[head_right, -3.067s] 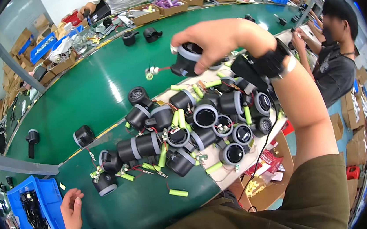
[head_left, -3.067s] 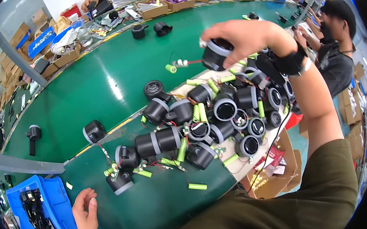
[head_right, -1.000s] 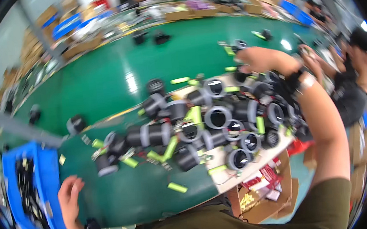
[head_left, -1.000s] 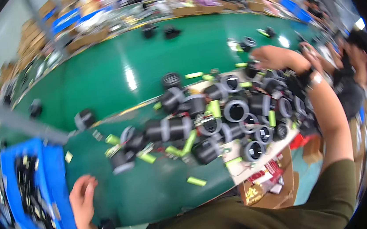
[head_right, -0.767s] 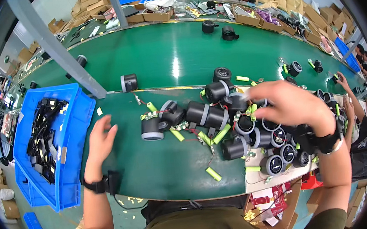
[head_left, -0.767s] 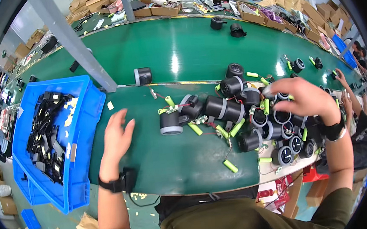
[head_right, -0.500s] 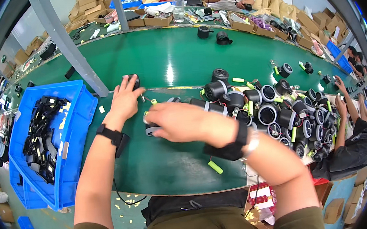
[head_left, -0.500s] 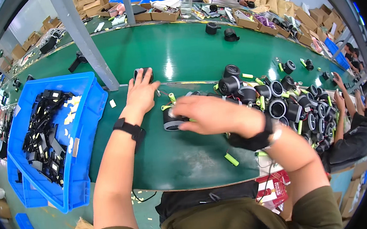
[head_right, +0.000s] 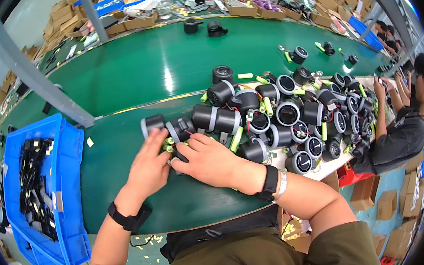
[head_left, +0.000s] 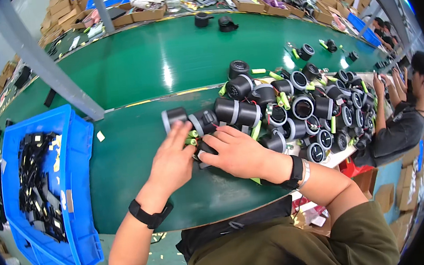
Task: Assembling electronic components with batteries and wires into plastic housings on a production line.
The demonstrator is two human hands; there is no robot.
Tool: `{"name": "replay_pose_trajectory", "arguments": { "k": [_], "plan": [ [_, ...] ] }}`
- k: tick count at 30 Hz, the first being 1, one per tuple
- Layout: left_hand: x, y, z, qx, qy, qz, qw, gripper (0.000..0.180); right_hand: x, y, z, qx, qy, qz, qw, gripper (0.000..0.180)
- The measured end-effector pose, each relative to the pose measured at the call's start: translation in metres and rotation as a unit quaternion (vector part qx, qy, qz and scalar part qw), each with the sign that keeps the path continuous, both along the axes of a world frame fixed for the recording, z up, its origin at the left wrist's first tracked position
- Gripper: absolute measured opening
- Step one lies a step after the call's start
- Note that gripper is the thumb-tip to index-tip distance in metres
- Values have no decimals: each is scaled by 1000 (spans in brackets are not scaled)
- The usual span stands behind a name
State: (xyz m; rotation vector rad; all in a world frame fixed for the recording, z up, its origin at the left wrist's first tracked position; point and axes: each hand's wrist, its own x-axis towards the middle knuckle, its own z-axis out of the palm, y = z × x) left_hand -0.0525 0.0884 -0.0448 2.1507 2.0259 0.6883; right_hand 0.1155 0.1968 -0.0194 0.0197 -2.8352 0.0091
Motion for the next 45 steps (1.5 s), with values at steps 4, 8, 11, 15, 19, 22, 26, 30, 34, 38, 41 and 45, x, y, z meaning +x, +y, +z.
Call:
{"name": "replay_pose_trajectory", "arguments": {
  "k": [4,8,11,15,19,22,26,30,34,38,41,45],
  "plan": [
    [24,14,1,-22,-64,-53,996,19,36,8,13,-12,-27,-45,999,22],
    [40,16,8,-43,-46,-90,994,25,51,8,13,-53,-53,-55,996,27],
    [44,-1,23,-86,-22,-84,992,34,54,16,30,-181,-50,-26,982,36],
    [23,-33,53,23,-127,-1,992,39,66,49,53,-223,-26,-49,973,36],
    [-7,-53,46,9,-152,143,978,40,67,146,75,-177,-102,-122,971,37],
    [-17,-44,52,-4,-131,138,982,40,51,219,97,-139,-210,-247,936,42],
    [-22,-29,58,12,-158,156,975,40,84,313,87,-106,-272,-374,881,53],
    [-39,-38,53,-37,-262,204,942,38,123,339,51,-165,-381,-392,821,83],
    [-55,-30,22,-35,-310,247,918,37,116,344,12,-219,-355,-319,851,86],
    [-58,-11,-3,-53,-378,255,888,34,95,335,13,-200,-355,-285,868,77],
    [-59,-2,-7,-83,-349,244,901,34,98,320,59,-176,-352,-281,875,71],
    [-65,-11,-12,-70,-358,259,894,31,110,264,118,-294,-279,-209,890,71]
  ]
}}
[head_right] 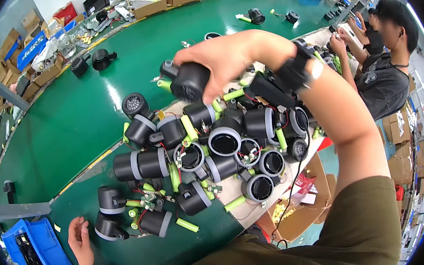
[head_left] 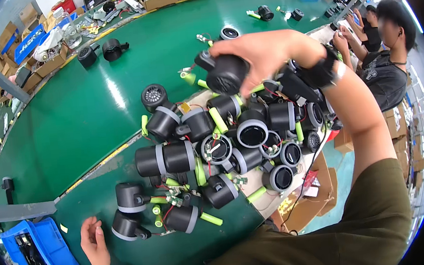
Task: Assembling electronic components with batteries and wires into plastic housings on a production line.
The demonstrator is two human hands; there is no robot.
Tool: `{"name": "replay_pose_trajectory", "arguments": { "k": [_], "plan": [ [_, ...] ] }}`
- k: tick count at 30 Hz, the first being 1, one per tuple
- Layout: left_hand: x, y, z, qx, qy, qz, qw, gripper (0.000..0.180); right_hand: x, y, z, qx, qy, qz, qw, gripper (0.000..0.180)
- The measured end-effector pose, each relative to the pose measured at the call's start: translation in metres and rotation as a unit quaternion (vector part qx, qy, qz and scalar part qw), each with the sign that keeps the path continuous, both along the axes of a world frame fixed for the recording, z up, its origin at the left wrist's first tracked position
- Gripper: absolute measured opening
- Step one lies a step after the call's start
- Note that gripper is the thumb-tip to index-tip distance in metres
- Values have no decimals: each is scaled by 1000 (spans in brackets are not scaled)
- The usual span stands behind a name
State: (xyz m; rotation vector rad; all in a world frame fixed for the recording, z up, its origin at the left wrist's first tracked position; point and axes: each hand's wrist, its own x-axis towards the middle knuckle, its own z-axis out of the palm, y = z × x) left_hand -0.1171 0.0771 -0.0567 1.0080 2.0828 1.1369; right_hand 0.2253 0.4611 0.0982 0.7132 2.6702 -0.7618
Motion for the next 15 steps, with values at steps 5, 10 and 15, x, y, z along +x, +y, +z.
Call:
{"name": "replay_pose_trajectory", "arguments": {
  "k": [5,10,15],
  "plan": [
    [4,1,-1,8,-1,-11,1000,28,22,-81,-3,27,25,133,990,63],
    [7,-6,2,5,-7,-27,1000,27,29,-109,-17,44,-44,142,988,65],
    [4,-20,3,12,-21,2,1000,27,22,-23,8,-41,3,-59,997,45]
  ]
}}
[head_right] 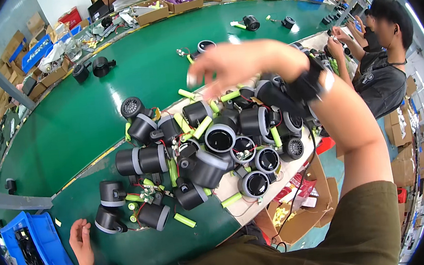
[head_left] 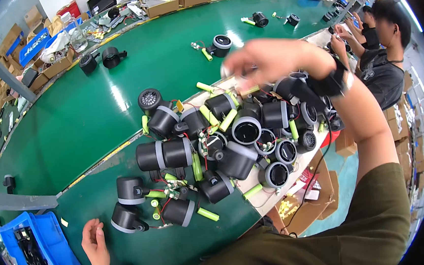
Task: Assembling electronic components with batteries and wires into plastic housings on a production line.
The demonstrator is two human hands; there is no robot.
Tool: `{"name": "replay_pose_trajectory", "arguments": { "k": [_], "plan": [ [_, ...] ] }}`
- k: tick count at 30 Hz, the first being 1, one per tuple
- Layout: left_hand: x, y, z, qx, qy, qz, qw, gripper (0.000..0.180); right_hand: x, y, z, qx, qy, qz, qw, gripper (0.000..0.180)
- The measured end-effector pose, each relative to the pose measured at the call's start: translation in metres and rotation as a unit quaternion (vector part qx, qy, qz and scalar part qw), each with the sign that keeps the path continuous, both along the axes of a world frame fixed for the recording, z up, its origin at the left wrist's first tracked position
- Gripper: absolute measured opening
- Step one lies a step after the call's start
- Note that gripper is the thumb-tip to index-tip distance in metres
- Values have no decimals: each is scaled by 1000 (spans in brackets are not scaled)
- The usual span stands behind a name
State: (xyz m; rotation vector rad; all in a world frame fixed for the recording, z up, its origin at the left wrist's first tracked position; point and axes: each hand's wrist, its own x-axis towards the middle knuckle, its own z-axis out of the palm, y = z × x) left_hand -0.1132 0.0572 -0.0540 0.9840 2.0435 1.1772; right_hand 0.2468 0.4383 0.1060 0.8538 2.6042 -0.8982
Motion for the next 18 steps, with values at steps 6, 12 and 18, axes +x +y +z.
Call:
{"name": "replay_pose_trajectory", "arguments": {
  "k": [6,12,18],
  "plan": [
    [0,3,3,-4,-9,10,1000,25,-12,150,-55,262,-128,-41,956,65],
    [4,1,0,-14,-20,42,999,22,-28,172,-117,189,-183,-65,963,70],
    [0,9,-3,-26,11,36,999,20,-33,128,-35,181,-162,8,970,68]
  ]
}}
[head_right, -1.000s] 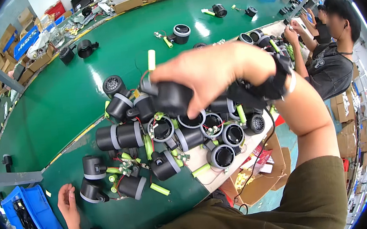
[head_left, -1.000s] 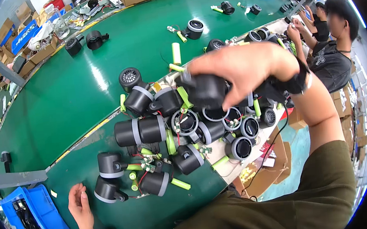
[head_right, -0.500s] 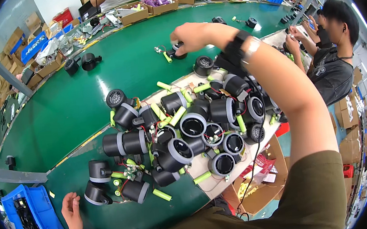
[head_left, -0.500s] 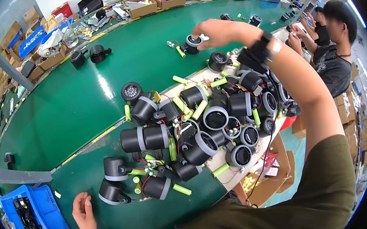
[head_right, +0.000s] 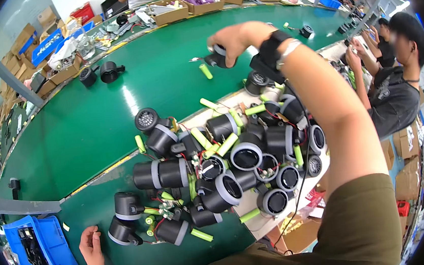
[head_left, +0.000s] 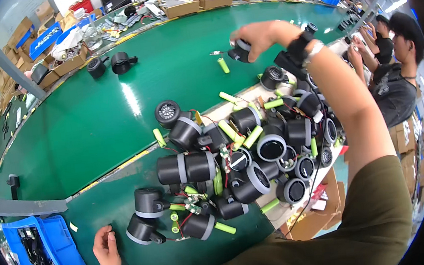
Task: Assembling electronic components with batteries and wires into plastic housings on a production line.
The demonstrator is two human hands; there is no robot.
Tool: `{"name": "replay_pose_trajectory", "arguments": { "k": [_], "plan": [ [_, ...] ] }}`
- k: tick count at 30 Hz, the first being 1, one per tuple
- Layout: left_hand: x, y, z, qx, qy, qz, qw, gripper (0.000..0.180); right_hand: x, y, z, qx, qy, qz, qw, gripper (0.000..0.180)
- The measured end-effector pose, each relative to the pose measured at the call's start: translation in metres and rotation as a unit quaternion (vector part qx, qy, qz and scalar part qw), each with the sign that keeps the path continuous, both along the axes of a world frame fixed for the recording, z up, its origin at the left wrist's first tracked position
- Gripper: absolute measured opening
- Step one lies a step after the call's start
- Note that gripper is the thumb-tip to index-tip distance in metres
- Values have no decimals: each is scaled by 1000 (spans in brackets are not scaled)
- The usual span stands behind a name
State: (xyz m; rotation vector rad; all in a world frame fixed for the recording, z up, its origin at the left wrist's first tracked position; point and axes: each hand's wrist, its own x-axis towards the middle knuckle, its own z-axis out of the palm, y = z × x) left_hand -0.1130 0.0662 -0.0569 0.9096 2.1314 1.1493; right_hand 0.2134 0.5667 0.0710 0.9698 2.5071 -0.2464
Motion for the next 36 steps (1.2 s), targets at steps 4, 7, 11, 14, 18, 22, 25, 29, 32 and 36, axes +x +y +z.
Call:
{"name": "replay_pose_trajectory", "arguments": {
  "k": [4,7,11,14,18,22,25,29,32,36],
  "plan": [
    [-3,4,-3,16,0,-22,1000,21,35,-89,74,35,126,100,986,65],
    [-6,-5,-6,39,-18,-32,999,24,57,-156,101,-46,228,135,963,61],
    [0,-10,7,62,-24,-41,997,26,60,-215,70,-53,254,159,953,55],
    [11,-13,16,54,1,-54,997,26,48,-246,48,-64,111,109,986,53],
    [23,-40,33,56,38,-69,995,26,65,-261,23,-29,73,76,994,58],
    [27,-87,30,51,33,-7,998,26,87,-277,15,-68,88,124,986,61],
    [27,-105,24,63,12,3,998,27,98,-300,-12,-14,137,149,979,58],
    [34,-101,28,61,19,3,998,27,89,-313,-28,162,139,168,962,55],
    [42,-98,37,60,39,-9,997,26,89,-322,-33,135,179,157,962,60],
    [46,-122,56,51,76,2,996,26,80,-331,-31,166,197,107,960,49]
  ]
}}
